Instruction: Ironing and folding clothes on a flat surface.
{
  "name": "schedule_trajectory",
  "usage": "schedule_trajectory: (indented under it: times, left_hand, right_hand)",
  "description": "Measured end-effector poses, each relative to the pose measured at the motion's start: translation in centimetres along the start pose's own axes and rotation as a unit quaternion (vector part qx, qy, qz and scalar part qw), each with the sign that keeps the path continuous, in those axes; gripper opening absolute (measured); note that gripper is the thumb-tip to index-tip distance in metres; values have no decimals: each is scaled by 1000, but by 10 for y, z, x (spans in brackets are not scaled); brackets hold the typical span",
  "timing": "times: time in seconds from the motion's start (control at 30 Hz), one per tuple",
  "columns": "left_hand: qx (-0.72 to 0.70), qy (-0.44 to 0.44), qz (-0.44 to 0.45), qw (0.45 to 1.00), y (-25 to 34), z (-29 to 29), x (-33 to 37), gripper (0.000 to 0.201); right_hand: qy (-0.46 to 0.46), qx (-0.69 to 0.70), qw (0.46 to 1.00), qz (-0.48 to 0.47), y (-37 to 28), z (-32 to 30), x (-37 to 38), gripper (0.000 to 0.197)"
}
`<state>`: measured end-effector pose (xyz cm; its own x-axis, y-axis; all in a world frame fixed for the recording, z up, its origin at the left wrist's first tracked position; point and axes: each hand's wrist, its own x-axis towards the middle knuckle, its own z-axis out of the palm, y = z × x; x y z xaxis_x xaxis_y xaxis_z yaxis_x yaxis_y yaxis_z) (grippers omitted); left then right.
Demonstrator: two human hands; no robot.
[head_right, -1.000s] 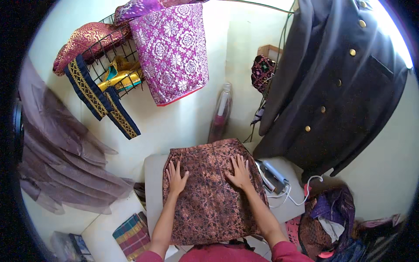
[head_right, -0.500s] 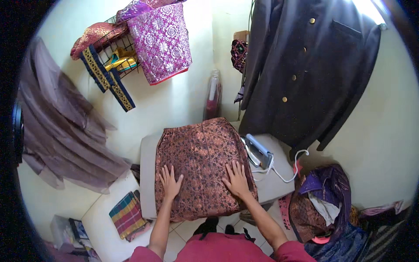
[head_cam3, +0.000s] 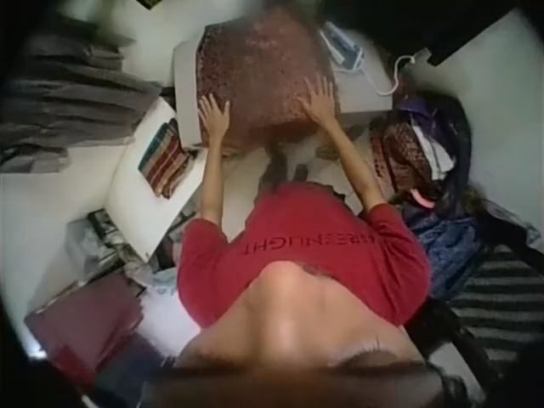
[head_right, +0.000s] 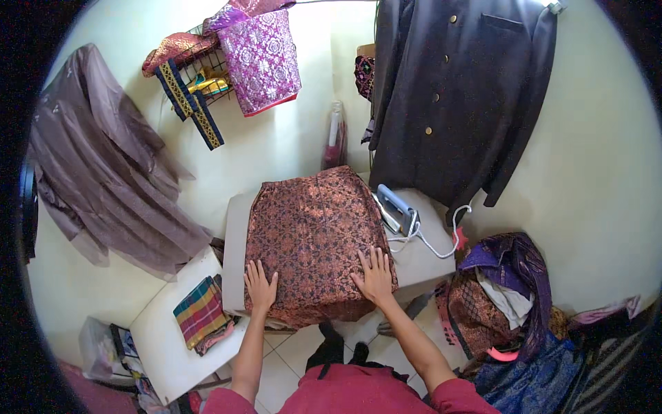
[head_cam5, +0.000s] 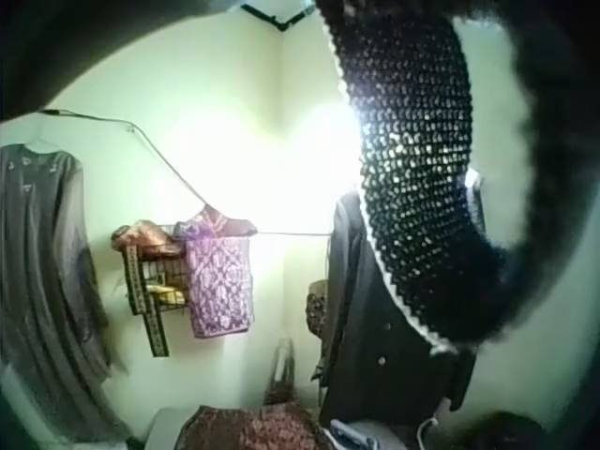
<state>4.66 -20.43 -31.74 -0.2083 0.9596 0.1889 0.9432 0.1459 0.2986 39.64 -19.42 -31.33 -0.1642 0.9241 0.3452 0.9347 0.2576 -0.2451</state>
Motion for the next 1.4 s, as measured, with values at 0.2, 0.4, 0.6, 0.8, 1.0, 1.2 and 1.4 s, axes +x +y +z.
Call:
schedule_trajectory:
  times: [0.2, 0.4, 0.6, 0.8, 1.0, 1.2, 1.4]
  left_hand:
    - [-17, -2, -16, 1000, -3, 3, 4, 74]
    - [-2, 15, 10, 1000, 27, 12, 29, 75]
    - [-22, -38, 23, 999, 33, 18, 58, 74]
    - [-38, 62, -3, 997, 37, 20, 107, 60]
    - [-56, 49, 78, 994, 51, 38, 188, 66]
    - [-1, -43, 70, 997, 41, 50, 229, 65]
    - [9, -16, 75, 997, 34, 57, 236, 63]
  right_hand:
    - [-33, 31, 998, 32, 7, -5, -5, 81]
    - [-17, 47, 999, -6, -10, -7, 33, 68]
    - [55, -1, 997, -60, 4, 12, 69, 56]
    - [11, -27, 999, 21, 2, 22, 123, 51]
    - [26, 75, 997, -11, -4, 52, 202, 62]
    - [-24, 4, 999, 41, 16, 73, 229, 62]
    - [10, -8, 1000, 26, 11, 70, 231, 63]
